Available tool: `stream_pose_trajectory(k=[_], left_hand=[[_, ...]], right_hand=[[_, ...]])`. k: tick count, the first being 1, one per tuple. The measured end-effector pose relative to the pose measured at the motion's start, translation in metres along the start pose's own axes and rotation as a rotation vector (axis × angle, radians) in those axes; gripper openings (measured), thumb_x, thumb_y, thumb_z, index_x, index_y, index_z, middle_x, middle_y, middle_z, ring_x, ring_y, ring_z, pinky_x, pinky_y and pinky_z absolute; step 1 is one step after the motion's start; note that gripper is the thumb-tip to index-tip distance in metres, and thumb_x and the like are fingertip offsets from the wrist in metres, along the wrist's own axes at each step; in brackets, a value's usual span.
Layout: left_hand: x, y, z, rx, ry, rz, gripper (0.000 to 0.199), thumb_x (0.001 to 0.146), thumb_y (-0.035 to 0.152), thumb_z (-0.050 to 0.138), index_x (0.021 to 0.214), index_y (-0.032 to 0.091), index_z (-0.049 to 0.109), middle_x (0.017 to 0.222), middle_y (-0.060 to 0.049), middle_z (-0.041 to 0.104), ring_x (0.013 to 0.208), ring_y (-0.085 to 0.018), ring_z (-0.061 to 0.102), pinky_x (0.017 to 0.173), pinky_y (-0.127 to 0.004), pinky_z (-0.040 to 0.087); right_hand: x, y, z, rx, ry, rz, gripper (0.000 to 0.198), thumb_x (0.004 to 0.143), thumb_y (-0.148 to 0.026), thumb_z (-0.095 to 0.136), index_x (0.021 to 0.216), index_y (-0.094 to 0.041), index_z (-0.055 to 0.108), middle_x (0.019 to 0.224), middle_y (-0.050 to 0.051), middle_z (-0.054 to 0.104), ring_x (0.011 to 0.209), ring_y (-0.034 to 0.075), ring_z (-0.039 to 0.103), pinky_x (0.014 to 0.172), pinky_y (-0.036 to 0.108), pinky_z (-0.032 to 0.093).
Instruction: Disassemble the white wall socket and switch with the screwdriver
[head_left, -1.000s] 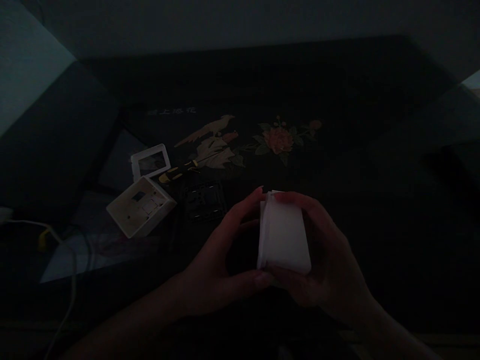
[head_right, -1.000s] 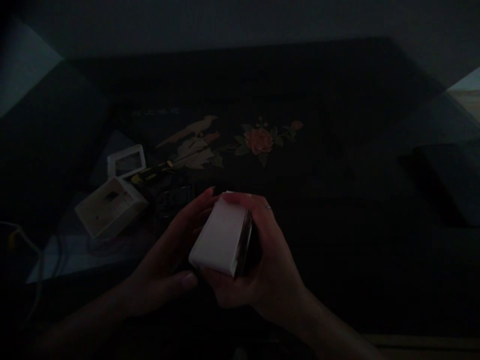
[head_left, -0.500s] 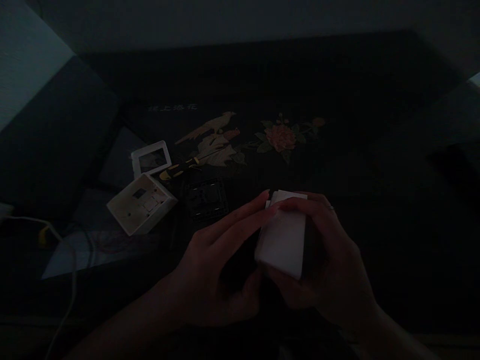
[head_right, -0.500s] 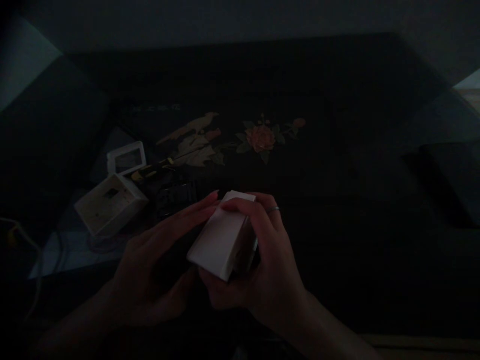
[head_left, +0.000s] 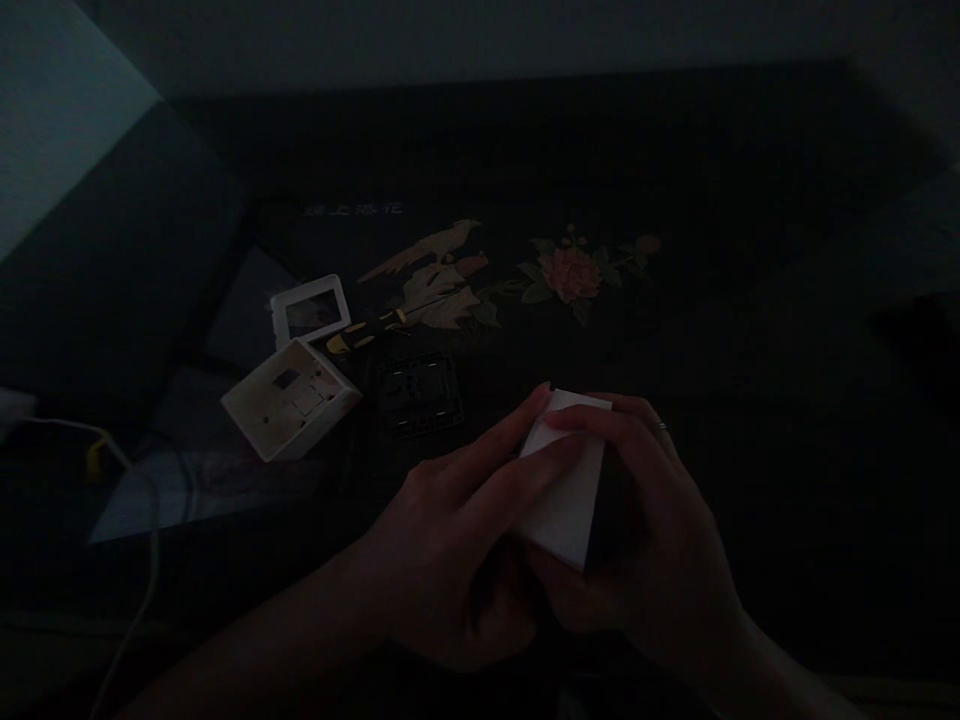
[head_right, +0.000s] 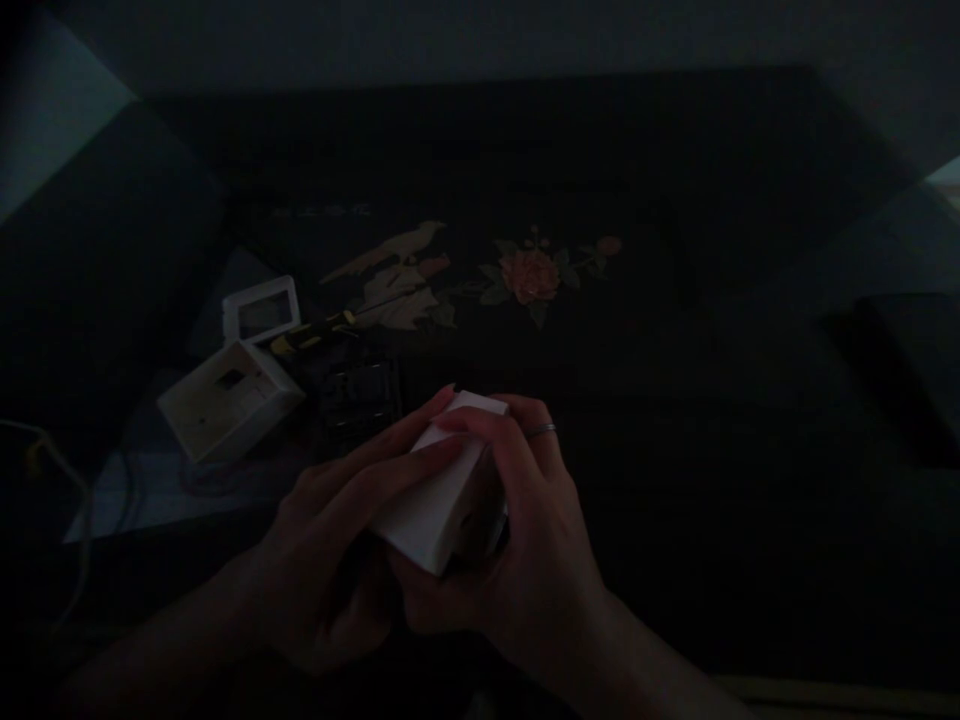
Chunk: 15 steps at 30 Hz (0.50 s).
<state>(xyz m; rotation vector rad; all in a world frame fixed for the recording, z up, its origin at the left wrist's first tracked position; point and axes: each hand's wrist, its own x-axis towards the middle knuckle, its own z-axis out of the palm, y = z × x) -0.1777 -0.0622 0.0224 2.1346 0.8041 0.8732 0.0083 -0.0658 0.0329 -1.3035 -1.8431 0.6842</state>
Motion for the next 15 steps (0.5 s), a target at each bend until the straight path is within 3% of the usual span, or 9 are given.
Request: stream_pose_trajectory(k=[5,10,15], left_hand=[[-0.0019,0.0009,0.0028,0.061,-0.004,-0.001,0.079,0.081,0.018,0.052,0.156,0.017,0.026,0.166,-0.014,0.020,0.145,-0.034,0.039,0.106,-0.042,0.049],[-0.0014,-0.0005,0.0057,0.181,-0.029,0.053,0.071,0.083,0.015,0.045,0.151,0.004,0.028,0.162,-0.025,0.025,0.149,-0.028,0.032,0.109,-0.038,0.048],[0.0014,-0.0053,0.0014,0.236,0.032,0.039,0.052,0.089,0.010,0.043,0.141,0.007,0.042,0.151,-0.023,0.046,0.142,-0.022,0.044,0.105,-0.030,0.050]], right_hand=[[0.0001,0.0005,0.0022,-0.006,0.016,0.002,0.053,0.069,-0.036,0.072,0.115,-0.025,0.049,0.112,0.009,0.054,0.100,0.027,0.061,0.078,0.040,0.055],[0.0000,0.0027,0.0051,-0.003,0.014,0.034,0.053,0.065,-0.032,0.073,0.114,-0.024,0.052,0.110,0.008,0.056,0.099,0.026,0.062,0.078,0.038,0.055],[0.0002,0.0013,0.0047,0.065,-0.004,0.062,0.051,0.067,-0.031,0.072,0.113,-0.022,0.054,0.111,0.009,0.057,0.101,0.024,0.061,0.082,0.037,0.054]])
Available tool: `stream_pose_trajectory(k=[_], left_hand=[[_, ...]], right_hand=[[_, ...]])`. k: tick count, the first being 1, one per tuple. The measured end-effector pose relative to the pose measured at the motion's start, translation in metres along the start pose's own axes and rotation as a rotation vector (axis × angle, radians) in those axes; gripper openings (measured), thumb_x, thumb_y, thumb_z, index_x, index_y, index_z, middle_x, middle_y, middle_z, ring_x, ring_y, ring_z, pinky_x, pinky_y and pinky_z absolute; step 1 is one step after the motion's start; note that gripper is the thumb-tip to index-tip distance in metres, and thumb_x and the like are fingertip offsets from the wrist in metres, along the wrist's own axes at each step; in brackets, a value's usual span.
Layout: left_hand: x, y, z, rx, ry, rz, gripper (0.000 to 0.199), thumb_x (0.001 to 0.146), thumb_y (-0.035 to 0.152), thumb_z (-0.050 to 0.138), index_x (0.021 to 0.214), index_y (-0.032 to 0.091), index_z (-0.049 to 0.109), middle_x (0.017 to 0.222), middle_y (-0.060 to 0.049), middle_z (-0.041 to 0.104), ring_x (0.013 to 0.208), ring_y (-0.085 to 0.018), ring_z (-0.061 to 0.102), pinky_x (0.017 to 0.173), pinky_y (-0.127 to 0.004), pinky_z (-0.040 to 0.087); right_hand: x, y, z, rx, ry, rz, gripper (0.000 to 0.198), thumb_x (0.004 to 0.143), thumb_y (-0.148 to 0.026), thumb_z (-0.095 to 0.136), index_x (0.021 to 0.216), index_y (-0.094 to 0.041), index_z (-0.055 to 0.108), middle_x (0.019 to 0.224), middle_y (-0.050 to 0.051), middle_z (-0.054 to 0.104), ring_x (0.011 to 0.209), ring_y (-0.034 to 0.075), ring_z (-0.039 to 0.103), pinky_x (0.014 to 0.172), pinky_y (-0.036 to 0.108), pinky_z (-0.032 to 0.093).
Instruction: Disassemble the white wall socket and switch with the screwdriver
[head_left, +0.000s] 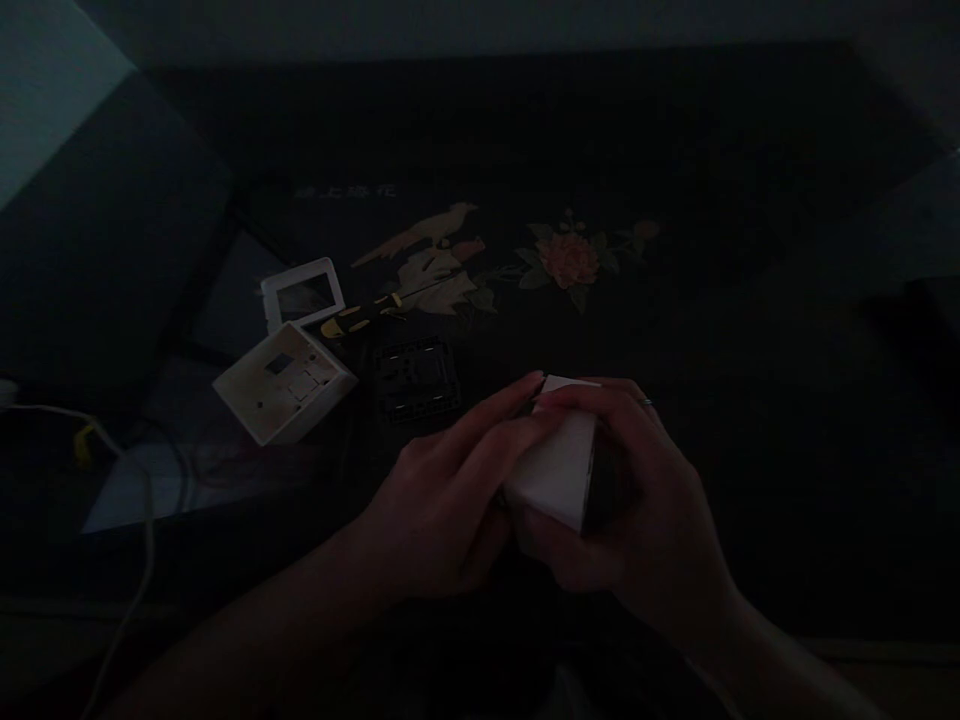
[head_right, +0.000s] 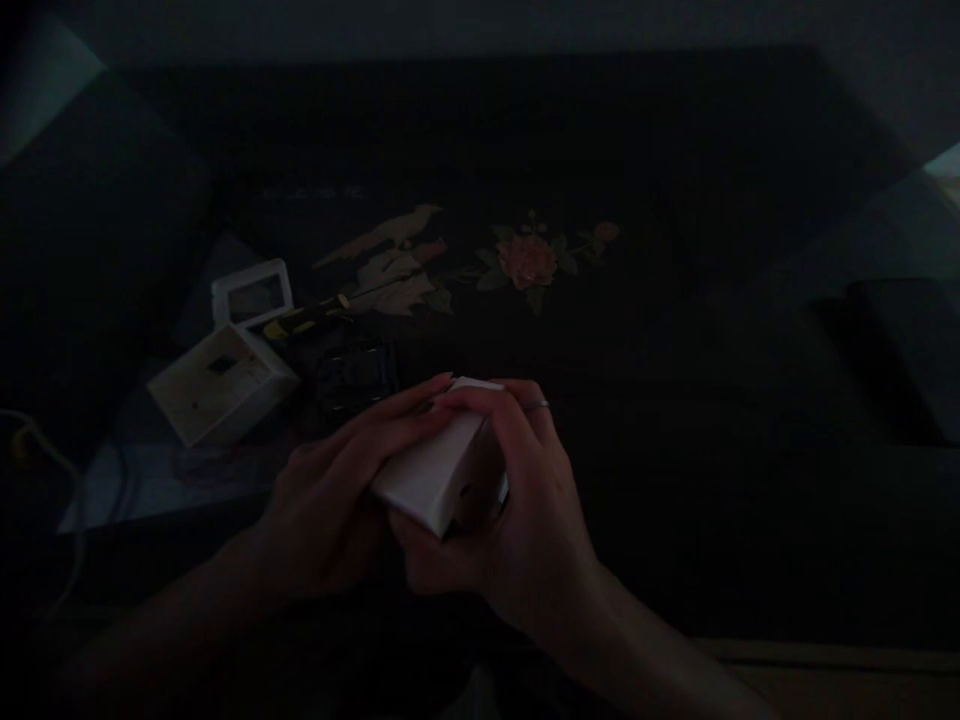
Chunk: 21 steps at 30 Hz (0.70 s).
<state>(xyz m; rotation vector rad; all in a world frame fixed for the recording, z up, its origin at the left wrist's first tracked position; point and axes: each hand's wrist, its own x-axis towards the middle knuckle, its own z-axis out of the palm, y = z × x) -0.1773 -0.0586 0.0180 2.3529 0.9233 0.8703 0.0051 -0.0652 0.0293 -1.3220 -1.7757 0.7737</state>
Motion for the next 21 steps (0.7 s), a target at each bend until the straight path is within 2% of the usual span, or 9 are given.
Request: stream_pose_trajectory(k=[3,6,9,11,13,16,18,21], left_hand=[[0.002,-0.003,-0.004,-0.053,0.018,-0.015,0.047,0.092,0.007,0.042,0.139,0.010,0.046,0.149,-0.018,0.051,0.139,-0.017,0.048,0.108,-0.026,0.046],[0.004,-0.004,-0.006,-0.155,0.008,-0.036,0.053,0.092,0.006,0.042,0.145,0.013,0.042,0.160,-0.013,0.037,0.146,-0.019,0.038,0.116,-0.030,0.039],[0.006,-0.003,-0.004,-0.279,0.042,-0.140,0.061,0.093,0.003,0.043,0.149,0.025,0.038,0.164,-0.003,0.031,0.149,-0.021,0.032,0.120,-0.035,0.034],[0.008,-0.001,-0.001,-0.450,0.110,-0.280,0.059,0.097,0.005,0.045,0.148,0.034,0.040,0.159,0.001,0.040,0.145,-0.021,0.039,0.117,-0.036,0.040],[0.011,0.000,0.002,-0.723,0.182,-0.442,0.051,0.100,0.010,0.046,0.143,0.037,0.046,0.149,0.002,0.055,0.136,-0.020,0.052,0.108,-0.033,0.049],[0.015,-0.001,0.006,-1.135,0.275,-0.612,0.034,0.102,0.018,0.048,0.132,0.031,0.058,0.133,-0.002,0.068,0.123,-0.022,0.064,0.100,-0.033,0.054],[0.018,-0.004,0.006,-1.294,0.310,-0.682,0.026,0.100,0.021,0.052,0.122,0.023,0.065,0.128,-0.007,0.071,0.121,-0.024,0.065,0.101,-0.035,0.054],[0.021,-0.011,0.002,-1.440,0.304,-0.768,0.025,0.099,0.019,0.051,0.118,0.018,0.068,0.128,-0.010,0.070,0.122,-0.028,0.064,0.102,-0.041,0.053]], right_hand=[[0.002,-0.002,-0.002,0.027,-0.004,0.005,0.050,0.068,-0.031,0.071,0.114,-0.021,0.053,0.113,0.009,0.058,0.104,0.025,0.060,0.085,0.037,0.053],[0.004,-0.002,-0.004,0.026,0.011,0.020,0.050,0.067,-0.030,0.072,0.113,-0.022,0.054,0.113,0.009,0.057,0.103,0.025,0.060,0.083,0.036,0.053],[0.006,0.000,-0.009,0.106,-0.012,0.067,0.048,0.068,-0.030,0.072,0.112,-0.025,0.054,0.110,0.007,0.058,0.099,0.026,0.060,0.082,0.038,0.053],[0.007,0.003,-0.013,0.188,-0.033,0.108,0.047,0.069,-0.030,0.072,0.112,-0.026,0.054,0.109,0.007,0.060,0.099,0.027,0.061,0.083,0.039,0.052],[0.008,0.005,-0.017,0.266,-0.043,0.137,0.047,0.069,-0.030,0.073,0.112,-0.028,0.055,0.110,0.005,0.061,0.099,0.027,0.062,0.081,0.039,0.053],[0.007,0.008,-0.020,0.402,-0.031,0.159,0.047,0.071,-0.030,0.076,0.114,-0.032,0.057,0.108,0.002,0.064,0.091,0.023,0.064,0.071,0.032,0.054],[0.005,0.010,-0.020,0.525,-0.028,0.165,0.046,0.073,-0.032,0.077,0.116,-0.035,0.059,0.102,0.000,0.067,0.083,0.020,0.065,0.063,0.027,0.054],[0.002,0.015,-0.023,0.670,-0.030,0.227,0.043,0.076,-0.041,0.078,0.116,-0.038,0.063,0.094,-0.001,0.069,0.070,0.017,0.064,0.053,0.023,0.052]])
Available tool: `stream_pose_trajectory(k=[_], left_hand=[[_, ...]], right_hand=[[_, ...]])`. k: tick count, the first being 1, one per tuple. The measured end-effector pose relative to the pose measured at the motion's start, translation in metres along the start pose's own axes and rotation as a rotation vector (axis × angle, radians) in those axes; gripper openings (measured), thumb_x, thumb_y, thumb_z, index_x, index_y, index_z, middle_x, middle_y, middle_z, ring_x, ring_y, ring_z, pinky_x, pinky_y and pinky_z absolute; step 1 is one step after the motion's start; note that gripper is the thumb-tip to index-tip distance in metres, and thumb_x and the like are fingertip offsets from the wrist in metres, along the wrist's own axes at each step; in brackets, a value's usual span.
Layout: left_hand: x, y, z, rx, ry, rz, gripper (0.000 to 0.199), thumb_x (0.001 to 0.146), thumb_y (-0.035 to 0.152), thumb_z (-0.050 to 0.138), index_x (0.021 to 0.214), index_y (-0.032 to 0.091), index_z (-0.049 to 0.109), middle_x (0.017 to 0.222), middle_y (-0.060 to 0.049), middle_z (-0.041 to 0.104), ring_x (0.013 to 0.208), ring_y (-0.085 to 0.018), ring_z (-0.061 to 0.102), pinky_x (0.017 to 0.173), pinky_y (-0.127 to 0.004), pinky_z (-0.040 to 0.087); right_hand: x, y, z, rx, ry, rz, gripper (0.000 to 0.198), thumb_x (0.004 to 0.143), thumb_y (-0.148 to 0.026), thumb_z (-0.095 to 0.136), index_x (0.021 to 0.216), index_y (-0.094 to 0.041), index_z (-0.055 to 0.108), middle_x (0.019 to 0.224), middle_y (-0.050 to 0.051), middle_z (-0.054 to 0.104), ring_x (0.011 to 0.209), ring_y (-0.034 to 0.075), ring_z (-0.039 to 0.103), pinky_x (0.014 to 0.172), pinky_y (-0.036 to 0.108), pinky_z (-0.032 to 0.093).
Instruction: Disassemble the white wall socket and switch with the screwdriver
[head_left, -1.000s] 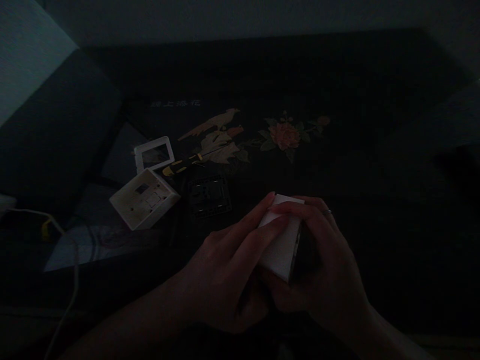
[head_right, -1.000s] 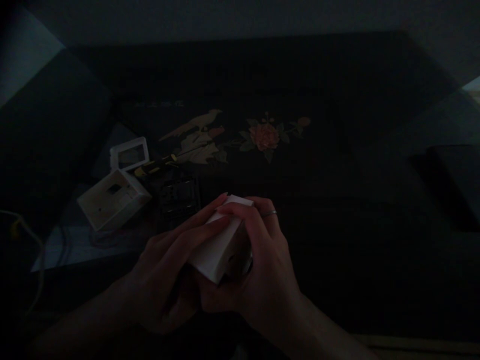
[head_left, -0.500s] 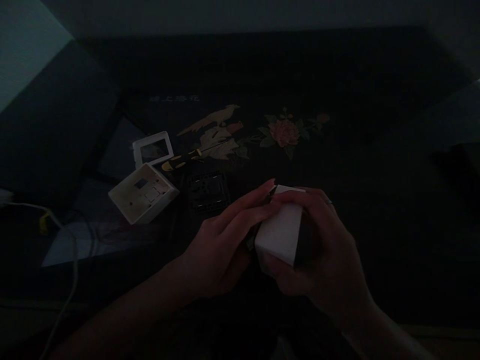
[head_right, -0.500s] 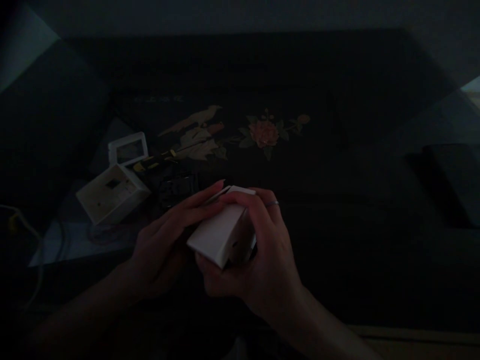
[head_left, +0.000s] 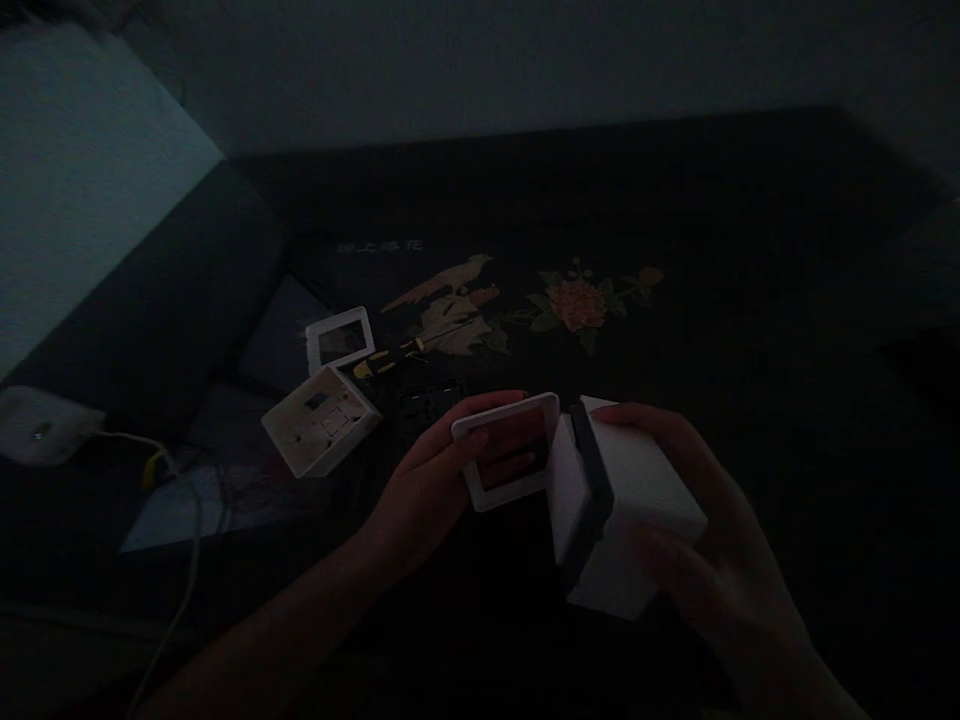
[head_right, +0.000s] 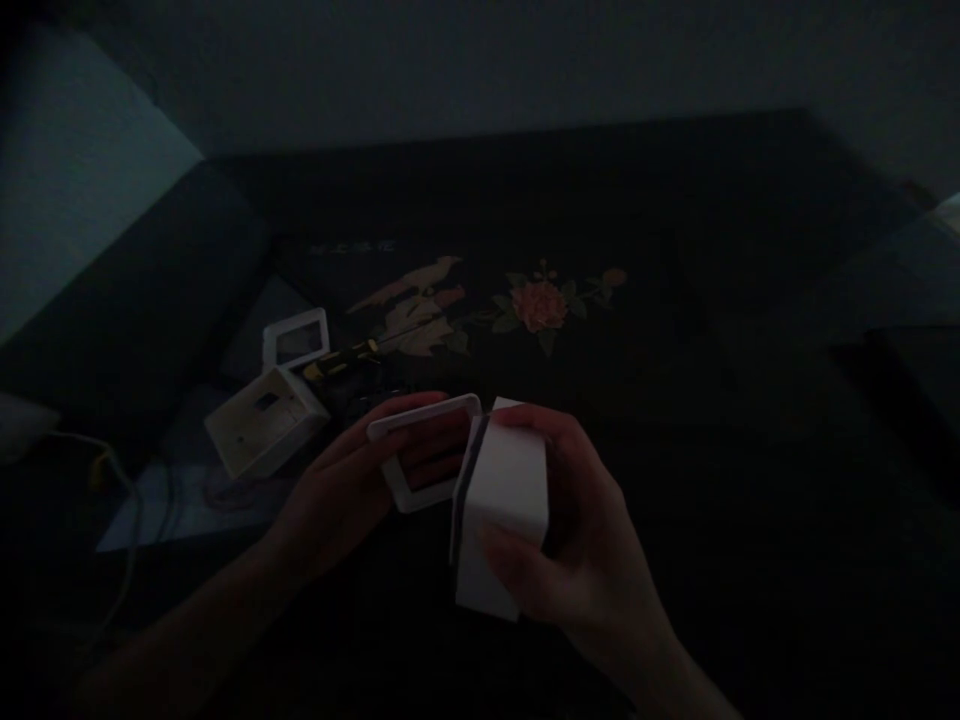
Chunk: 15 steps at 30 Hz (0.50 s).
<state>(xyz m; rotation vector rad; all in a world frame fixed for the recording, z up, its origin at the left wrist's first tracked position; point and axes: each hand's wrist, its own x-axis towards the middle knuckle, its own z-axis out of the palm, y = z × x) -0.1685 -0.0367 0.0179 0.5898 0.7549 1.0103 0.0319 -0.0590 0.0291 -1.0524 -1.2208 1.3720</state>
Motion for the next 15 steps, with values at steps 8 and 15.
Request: stream_pose_trajectory(k=[8,15], left_hand=[[0.002,0.034,-0.011,-0.066,0.138,0.064,0.031,0.099,0.025,0.046,0.125,0.021,0.063,0.129,-0.011,0.069,0.128,-0.032,0.059,0.101,-0.057,0.052],[0.015,0.109,-0.043,0.420,0.320,0.555,0.030,0.100,0.024,0.041,0.115,0.017,0.067,0.125,-0.011,0.071,0.129,-0.030,0.058,0.103,-0.055,0.050]], right_hand=[[0.002,-0.012,-0.011,0.435,0.123,0.288,0.057,0.064,-0.067,0.075,0.112,-0.038,0.067,0.130,0.003,0.067,0.106,0.032,0.068,0.075,0.039,0.059],[0.001,0.001,-0.010,0.510,0.056,0.346,0.056,0.073,-0.064,0.068,0.119,-0.034,0.060,0.103,0.005,0.071,0.082,0.026,0.069,0.062,0.035,0.057]])
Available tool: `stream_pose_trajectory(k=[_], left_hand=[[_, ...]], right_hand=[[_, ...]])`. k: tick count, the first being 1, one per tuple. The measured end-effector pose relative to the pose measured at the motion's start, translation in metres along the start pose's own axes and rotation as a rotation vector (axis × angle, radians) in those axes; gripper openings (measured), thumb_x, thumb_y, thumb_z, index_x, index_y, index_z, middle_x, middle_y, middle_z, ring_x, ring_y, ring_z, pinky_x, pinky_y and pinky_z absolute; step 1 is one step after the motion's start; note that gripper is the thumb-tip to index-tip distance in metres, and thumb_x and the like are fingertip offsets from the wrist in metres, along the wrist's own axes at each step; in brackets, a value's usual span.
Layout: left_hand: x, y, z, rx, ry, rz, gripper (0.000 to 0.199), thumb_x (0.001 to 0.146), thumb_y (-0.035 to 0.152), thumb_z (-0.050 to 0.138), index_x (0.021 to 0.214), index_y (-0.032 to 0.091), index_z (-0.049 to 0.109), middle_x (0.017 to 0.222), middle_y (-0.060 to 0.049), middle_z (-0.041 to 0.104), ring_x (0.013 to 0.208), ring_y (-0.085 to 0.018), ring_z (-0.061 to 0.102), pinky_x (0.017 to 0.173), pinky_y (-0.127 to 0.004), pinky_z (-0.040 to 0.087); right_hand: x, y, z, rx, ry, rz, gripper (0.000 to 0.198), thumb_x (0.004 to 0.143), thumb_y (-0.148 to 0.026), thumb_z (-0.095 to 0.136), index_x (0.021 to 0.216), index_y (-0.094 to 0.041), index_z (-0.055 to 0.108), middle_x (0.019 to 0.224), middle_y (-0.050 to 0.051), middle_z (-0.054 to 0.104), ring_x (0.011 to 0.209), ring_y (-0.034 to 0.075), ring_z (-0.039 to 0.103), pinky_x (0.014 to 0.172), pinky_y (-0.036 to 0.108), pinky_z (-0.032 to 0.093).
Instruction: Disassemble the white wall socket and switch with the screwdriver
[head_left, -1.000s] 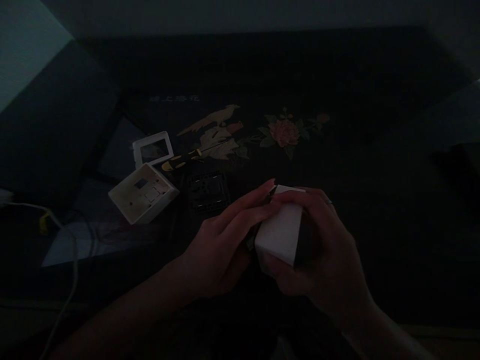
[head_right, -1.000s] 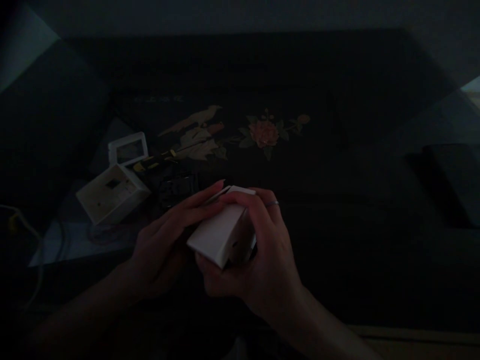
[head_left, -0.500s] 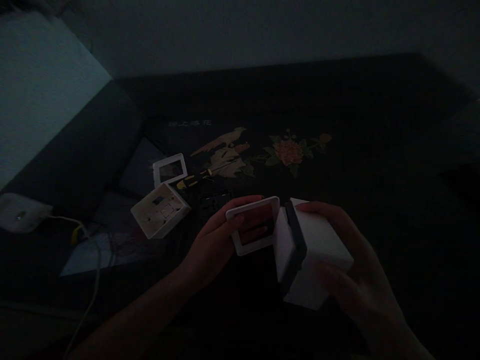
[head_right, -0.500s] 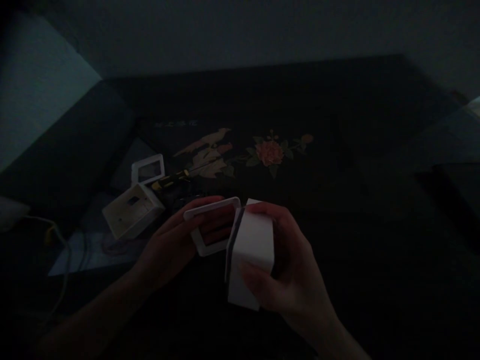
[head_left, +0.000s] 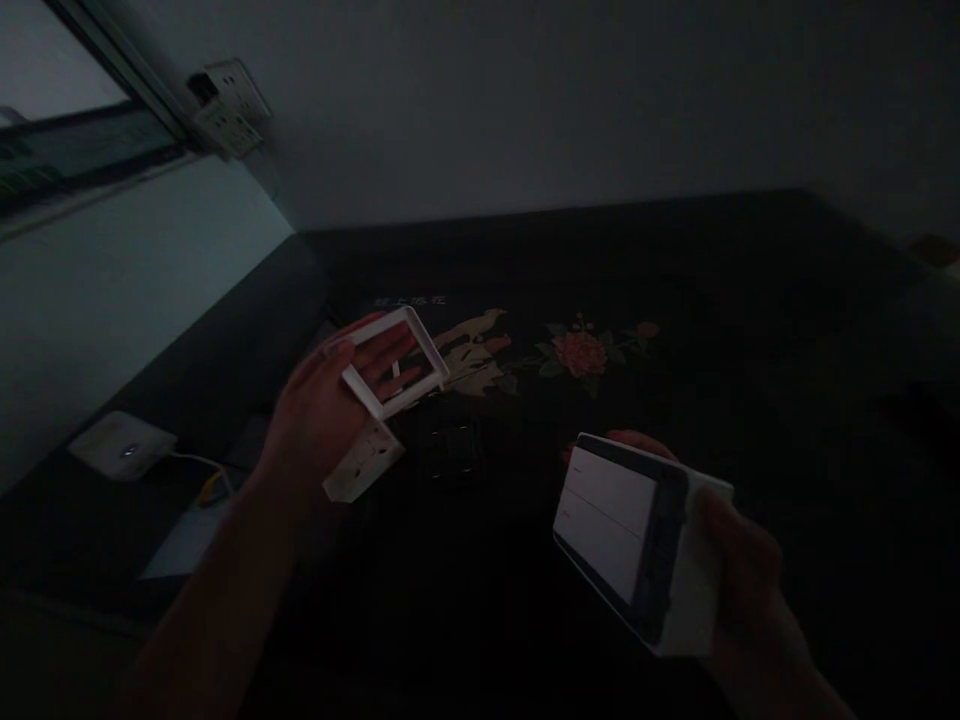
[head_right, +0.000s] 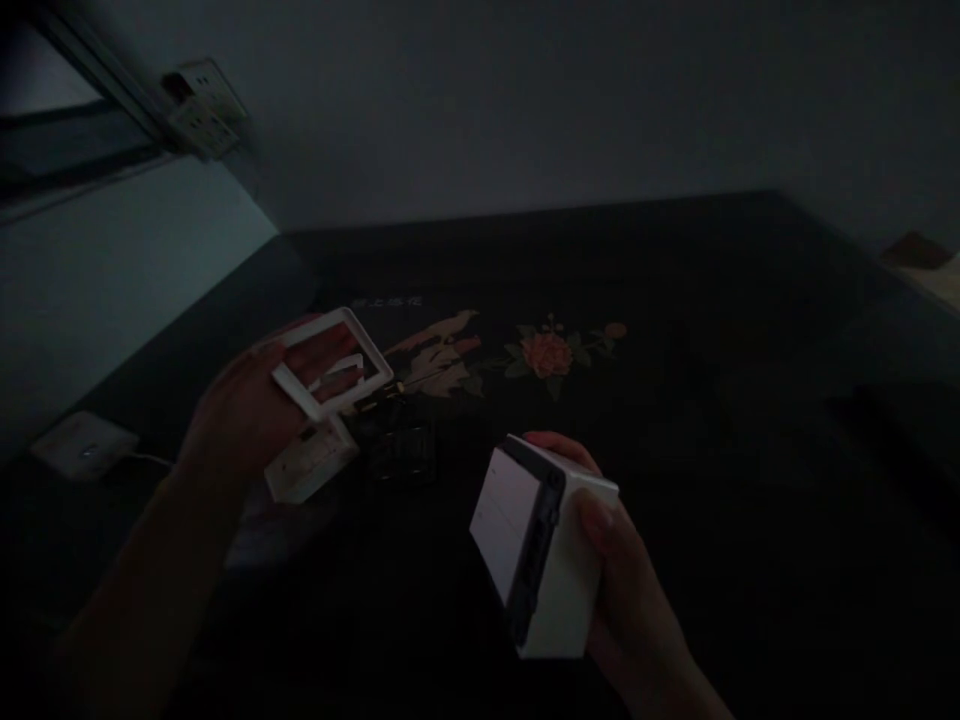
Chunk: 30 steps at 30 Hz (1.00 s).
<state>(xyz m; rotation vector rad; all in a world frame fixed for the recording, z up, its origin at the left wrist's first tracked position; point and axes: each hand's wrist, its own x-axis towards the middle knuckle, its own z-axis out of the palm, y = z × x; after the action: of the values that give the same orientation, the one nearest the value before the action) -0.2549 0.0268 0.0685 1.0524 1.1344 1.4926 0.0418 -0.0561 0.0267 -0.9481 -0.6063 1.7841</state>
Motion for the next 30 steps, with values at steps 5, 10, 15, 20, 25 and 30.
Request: stream_pose_trajectory(k=[5,10,15,20,25,30], left_hand=[[0.047,0.006,-0.037,0.149,0.009,0.001,0.016,0.099,0.020,0.052,0.107,0.021,0.065,0.120,-0.001,0.073,0.122,-0.024,0.060,0.109,-0.054,0.045],[0.078,-0.022,-0.054,0.318,-0.081,-0.162,0.019,0.097,0.029,0.059,0.113,0.019,0.064,0.118,-0.006,0.069,0.108,-0.022,0.065,0.096,-0.047,0.055],[0.089,-0.041,-0.057,0.565,-0.071,-0.172,0.036,0.096,0.034,0.063,0.127,0.017,0.058,0.125,-0.010,0.062,0.105,-0.024,0.065,0.088,-0.045,0.057],[0.089,-0.041,-0.073,0.971,-0.027,-0.096,0.035,0.095,0.035,0.063,0.124,0.016,0.060,0.126,-0.009,0.062,0.107,-0.027,0.064,0.089,-0.046,0.056],[0.098,-0.054,-0.078,1.288,-0.032,-0.066,0.035,0.096,0.034,0.062,0.125,0.016,0.059,0.127,-0.010,0.062,0.107,-0.025,0.064,0.089,-0.046,0.056],[0.102,-0.055,-0.075,1.415,-0.095,-0.028,0.034,0.096,0.034,0.062,0.125,0.017,0.059,0.126,-0.010,0.062,0.107,-0.025,0.065,0.089,-0.046,0.056]], right_hand=[[-0.001,0.003,0.001,-0.093,-0.039,-0.005,0.056,0.072,-0.064,0.070,0.118,-0.035,0.060,0.106,0.005,0.071,0.080,0.024,0.068,0.059,0.032,0.055],[-0.003,0.005,0.004,-0.145,-0.044,0.007,0.052,0.075,-0.061,0.070,0.118,-0.034,0.060,0.103,0.003,0.070,0.076,0.021,0.066,0.057,0.029,0.053],[-0.003,0.006,0.007,-0.131,-0.031,-0.012,0.053,0.071,-0.060,0.076,0.115,-0.032,0.063,0.100,0.002,0.069,0.072,0.016,0.064,0.055,0.023,0.051],[-0.002,0.006,0.007,-0.094,-0.030,-0.006,0.051,0.073,-0.059,0.074,0.115,-0.032,0.064,0.103,0.002,0.069,0.078,0.018,0.065,0.059,0.025,0.053],[-0.001,0.005,0.010,-0.090,-0.060,0.010,0.052,0.072,-0.061,0.073,0.113,-0.032,0.062,0.100,0.003,0.070,0.078,0.021,0.066,0.060,0.029,0.054],[0.000,0.005,0.010,-0.088,-0.063,-0.001,0.050,0.074,-0.061,0.071,0.113,-0.032,0.062,0.099,0.003,0.071,0.079,0.021,0.068,0.061,0.030,0.056]])
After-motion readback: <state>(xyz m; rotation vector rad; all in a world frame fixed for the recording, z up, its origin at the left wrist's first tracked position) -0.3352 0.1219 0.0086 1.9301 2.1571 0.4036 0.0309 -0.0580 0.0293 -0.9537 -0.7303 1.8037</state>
